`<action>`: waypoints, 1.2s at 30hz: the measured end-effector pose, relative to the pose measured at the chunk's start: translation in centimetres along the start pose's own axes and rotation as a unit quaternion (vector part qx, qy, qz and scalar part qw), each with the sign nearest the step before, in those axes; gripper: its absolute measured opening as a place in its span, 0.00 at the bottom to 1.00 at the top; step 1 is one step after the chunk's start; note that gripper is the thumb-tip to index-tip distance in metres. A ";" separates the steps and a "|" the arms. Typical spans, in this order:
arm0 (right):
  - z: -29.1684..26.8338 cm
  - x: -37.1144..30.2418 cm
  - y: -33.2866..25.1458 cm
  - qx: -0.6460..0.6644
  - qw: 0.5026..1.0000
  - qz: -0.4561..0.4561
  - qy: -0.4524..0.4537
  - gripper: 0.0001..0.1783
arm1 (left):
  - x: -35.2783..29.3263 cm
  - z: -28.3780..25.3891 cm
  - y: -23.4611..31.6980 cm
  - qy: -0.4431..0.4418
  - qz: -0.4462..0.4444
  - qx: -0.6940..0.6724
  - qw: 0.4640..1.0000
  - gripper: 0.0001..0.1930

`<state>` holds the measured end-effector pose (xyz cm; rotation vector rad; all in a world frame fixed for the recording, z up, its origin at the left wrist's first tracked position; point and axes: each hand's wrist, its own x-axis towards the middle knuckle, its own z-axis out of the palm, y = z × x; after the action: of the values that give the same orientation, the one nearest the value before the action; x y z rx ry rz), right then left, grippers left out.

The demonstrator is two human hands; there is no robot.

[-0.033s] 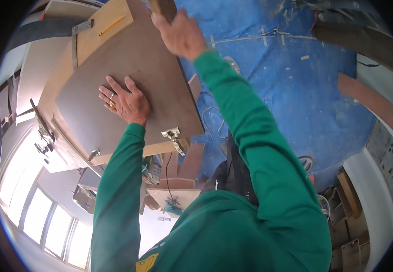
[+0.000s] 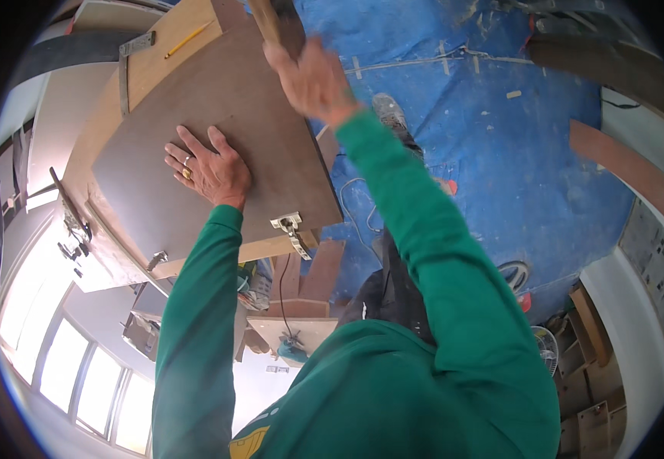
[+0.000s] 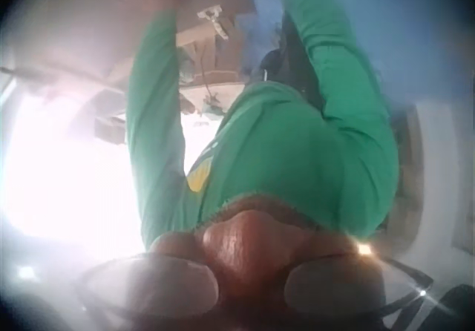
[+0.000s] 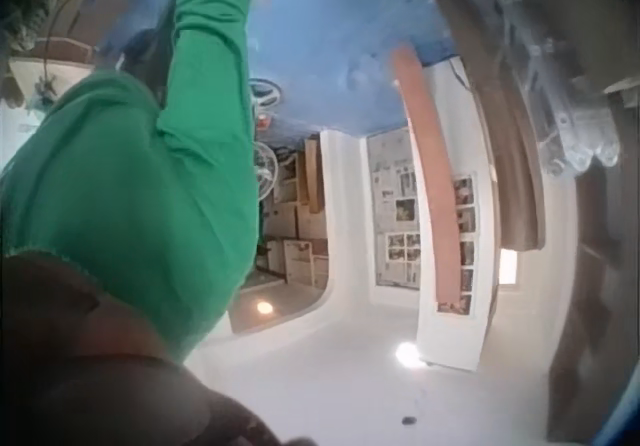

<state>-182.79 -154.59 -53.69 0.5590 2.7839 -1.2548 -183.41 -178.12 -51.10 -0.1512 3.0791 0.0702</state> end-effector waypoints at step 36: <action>1.6 -39.5 0.3 0.218 0.950 0.222 -0.021 0.38 | 0.6 0.0 -0.8 0.018 0.005 -0.028 0.999 0.43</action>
<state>-145.92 -167.69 -47.90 1.0896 2.1539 -1.7239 -183.88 -179.00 -51.14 -0.1419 3.1146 0.1573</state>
